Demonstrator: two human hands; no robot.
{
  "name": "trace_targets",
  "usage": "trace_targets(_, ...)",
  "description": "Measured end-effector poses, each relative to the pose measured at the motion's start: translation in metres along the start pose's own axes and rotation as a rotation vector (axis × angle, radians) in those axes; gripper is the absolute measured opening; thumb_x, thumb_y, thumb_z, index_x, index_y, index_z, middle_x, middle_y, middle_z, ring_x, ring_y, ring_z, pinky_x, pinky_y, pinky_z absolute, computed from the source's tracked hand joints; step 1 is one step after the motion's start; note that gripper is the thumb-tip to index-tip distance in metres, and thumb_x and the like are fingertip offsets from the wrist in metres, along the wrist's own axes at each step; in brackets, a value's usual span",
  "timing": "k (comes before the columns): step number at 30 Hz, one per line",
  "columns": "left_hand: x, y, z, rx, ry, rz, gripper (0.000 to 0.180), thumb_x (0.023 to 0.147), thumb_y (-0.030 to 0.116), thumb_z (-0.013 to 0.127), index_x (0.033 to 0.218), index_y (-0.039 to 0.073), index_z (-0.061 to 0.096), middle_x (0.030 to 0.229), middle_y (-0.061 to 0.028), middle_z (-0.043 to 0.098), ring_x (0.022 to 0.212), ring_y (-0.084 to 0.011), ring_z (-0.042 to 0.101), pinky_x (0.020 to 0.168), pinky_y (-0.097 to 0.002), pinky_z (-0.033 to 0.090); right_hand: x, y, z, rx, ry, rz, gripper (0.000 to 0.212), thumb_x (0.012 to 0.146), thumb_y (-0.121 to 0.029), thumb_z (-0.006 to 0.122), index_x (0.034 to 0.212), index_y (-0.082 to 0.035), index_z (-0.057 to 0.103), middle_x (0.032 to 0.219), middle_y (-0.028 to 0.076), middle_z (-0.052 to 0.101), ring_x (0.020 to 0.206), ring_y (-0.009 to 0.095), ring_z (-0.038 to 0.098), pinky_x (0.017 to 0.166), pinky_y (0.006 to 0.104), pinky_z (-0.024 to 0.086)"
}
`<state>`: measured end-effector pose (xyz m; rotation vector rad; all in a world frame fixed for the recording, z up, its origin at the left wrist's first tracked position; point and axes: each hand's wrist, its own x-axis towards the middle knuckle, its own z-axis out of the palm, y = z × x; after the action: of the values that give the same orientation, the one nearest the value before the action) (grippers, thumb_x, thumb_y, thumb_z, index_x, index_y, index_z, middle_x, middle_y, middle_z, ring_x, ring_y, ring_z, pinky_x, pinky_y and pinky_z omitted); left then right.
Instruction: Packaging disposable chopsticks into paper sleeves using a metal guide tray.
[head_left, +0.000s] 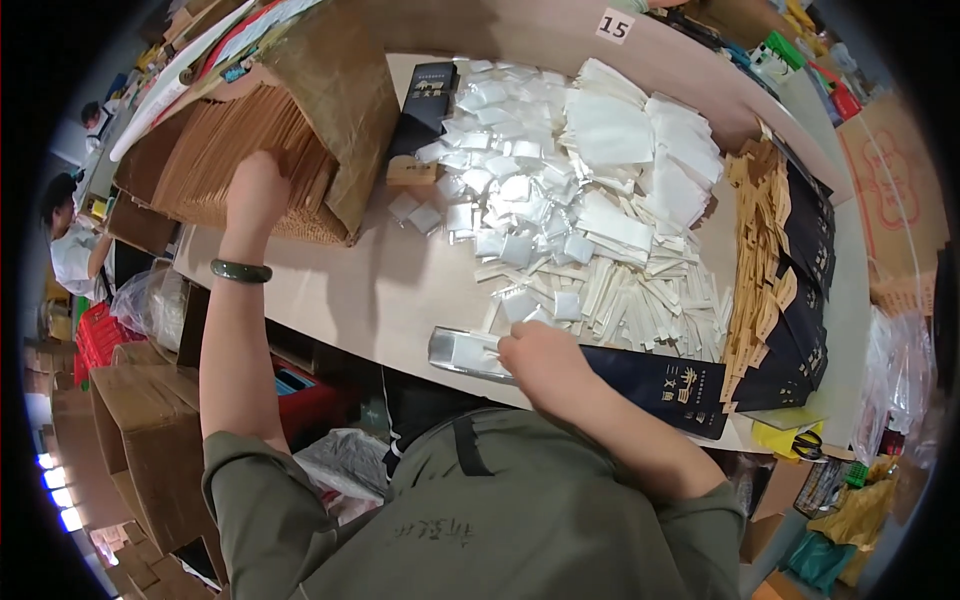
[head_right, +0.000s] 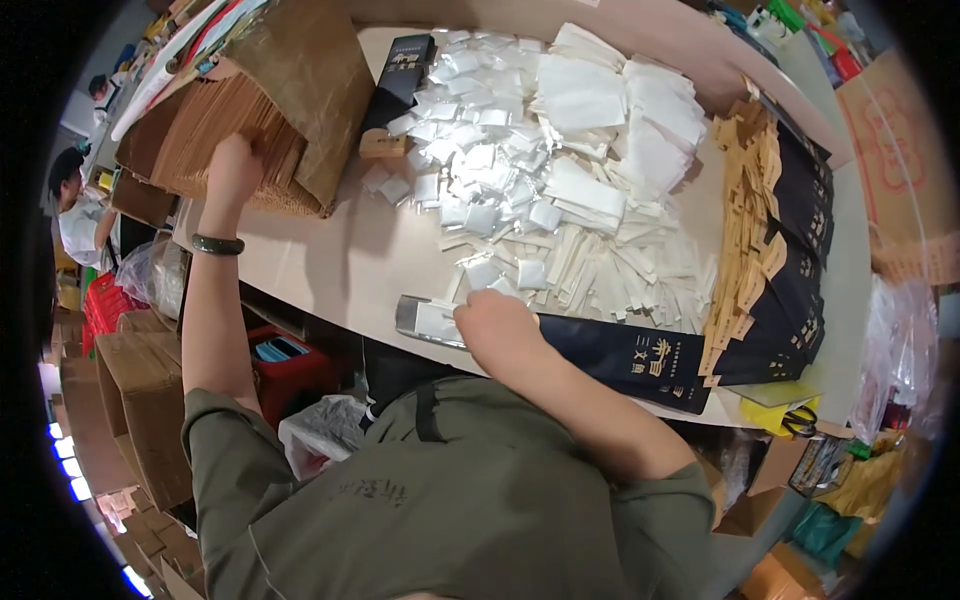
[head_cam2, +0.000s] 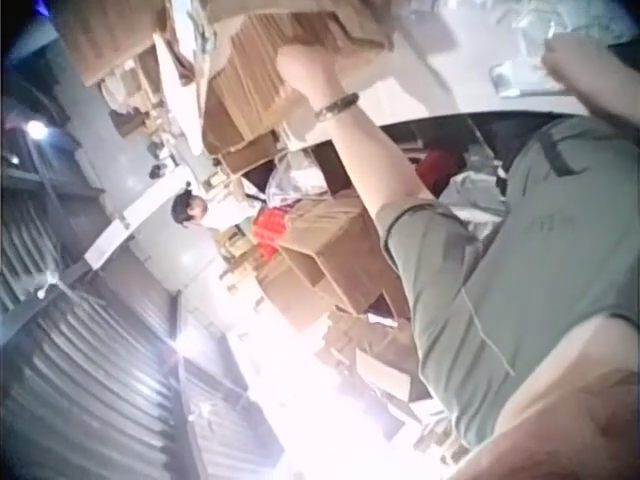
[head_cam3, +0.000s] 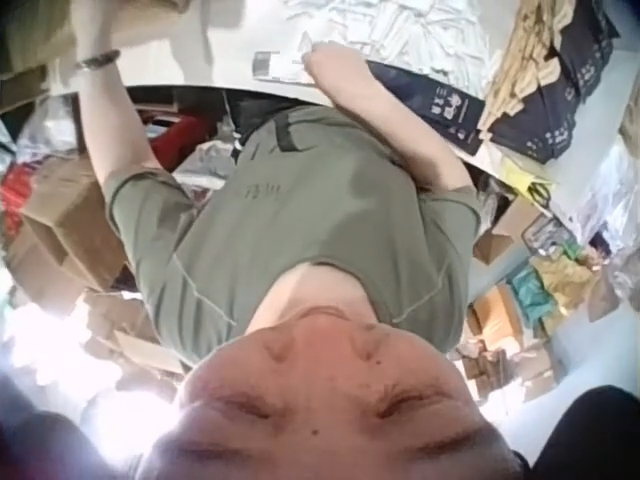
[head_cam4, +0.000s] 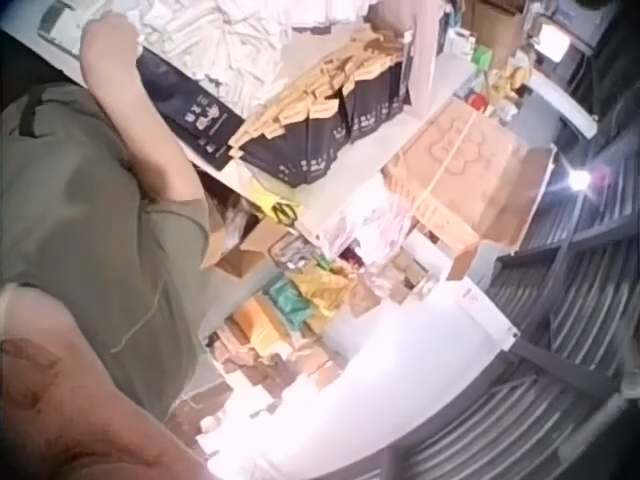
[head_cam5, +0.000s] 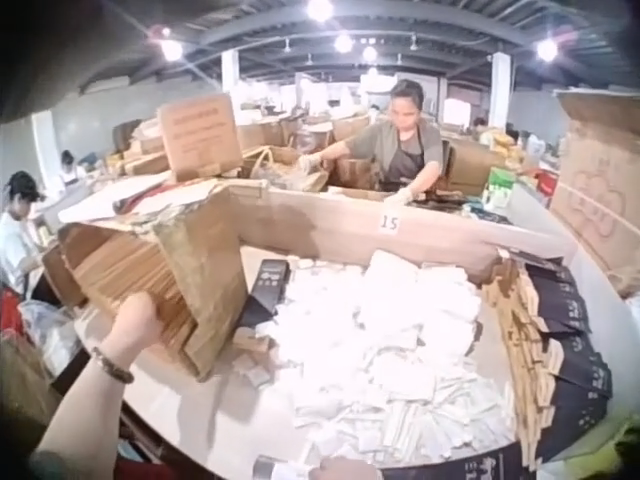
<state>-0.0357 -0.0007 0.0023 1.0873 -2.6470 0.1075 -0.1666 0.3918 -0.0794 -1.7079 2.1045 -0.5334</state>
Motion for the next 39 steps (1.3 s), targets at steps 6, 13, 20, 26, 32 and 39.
trace_targets(6, -0.044, 0.001, 0.002, -0.547, 0.316, -0.259, 0.022, 0.102, 0.016, 0.049, 0.106, 0.000, 0.063, 0.077, -0.0059, 0.059, 0.070, -0.0132, 0.056, 0.062, -0.0275, 0.044, 0.008, 0.005, 0.025, -0.007, 0.096, -0.093, 0.022, 0.084, -0.016, 0.067, 0.103, -0.007, 0.060, 0.086, 0.011, 0.058, 0.083, 0.033, 0.060, 0.071, 0.0453, 0.049)
trace_targets(13, -0.205, 0.047, 0.039, -1.291, -0.464, -0.122, 0.005, 0.092, 0.002, 0.062, 0.089, 0.000, 0.066, 0.085, 0.0022, 0.059, 0.080, -0.0071, 0.050, 0.073, -0.0225, 0.041, -0.043, 0.016, -0.018, 0.024, 0.385, -0.128, 0.036, 0.074, -0.018, 0.077, 0.102, -0.002, 0.059, 0.101, 0.013, 0.062, 0.096, 0.033, 0.060, 0.085, 0.0436, 0.049)
trace_targets(20, -0.183, 0.078, 0.047, -1.055, -0.717, -0.214, 0.007, 0.086, 0.001, 0.069, 0.093, 0.000, 0.069, 0.086, -0.0022, 0.067, 0.083, -0.0101, 0.060, 0.073, -0.0284, 0.050, -0.060, 0.033, -0.011, -0.061, 0.173, -0.161, 0.036, 0.071, -0.017, 0.079, 0.095, 0.001, 0.060, 0.129, 0.024, 0.052, 0.117, 0.041, 0.051, 0.099, 0.0465, 0.044)
trace_targets(26, -0.205, 0.201, 0.056, -1.005, -0.335, 0.246, 0.018, 0.079, 0.002, 0.075, 0.096, 0.002, 0.071, 0.101, -0.0086, 0.063, 0.090, -0.0218, 0.064, 0.077, -0.0313, 0.053, -0.045, 0.022, -0.002, 0.005, 0.212, -0.115, 0.041, 0.071, -0.019, 0.079, 0.099, 0.002, 0.059, 0.124, 0.024, 0.055, 0.113, 0.040, 0.055, 0.095, 0.0449, 0.046)
trace_targets(32, -0.205, 0.211, 0.051, -0.978, -0.531, -0.044, 0.030, 0.081, 0.001, 0.072, 0.110, 0.000, 0.066, 0.099, -0.0099, 0.066, 0.089, -0.0200, 0.067, 0.080, -0.0310, 0.054, -0.053, 0.021, 0.001, -0.038, 0.219, -0.059, 0.046, 0.069, -0.016, 0.078, 0.106, 0.000, 0.057, 0.119, 0.023, 0.056, 0.109, 0.040, 0.055, 0.094, 0.0433, 0.045)
trace_targets(39, -0.183, 0.208, 0.001, -0.532, -0.169, 0.560, 0.083, 0.066, 0.025, 0.086, 0.137, 0.005, 0.047, 0.113, -0.0152, 0.058, 0.102, -0.0346, 0.057, 0.088, -0.0429, 0.047, -0.069, 0.020, -0.027, -0.019, 0.298, -0.022, 0.044, 0.068, -0.010, 0.073, 0.111, -0.010, 0.062, 0.109, 0.015, 0.057, 0.098, 0.033, 0.058, 0.084, 0.0438, 0.048)
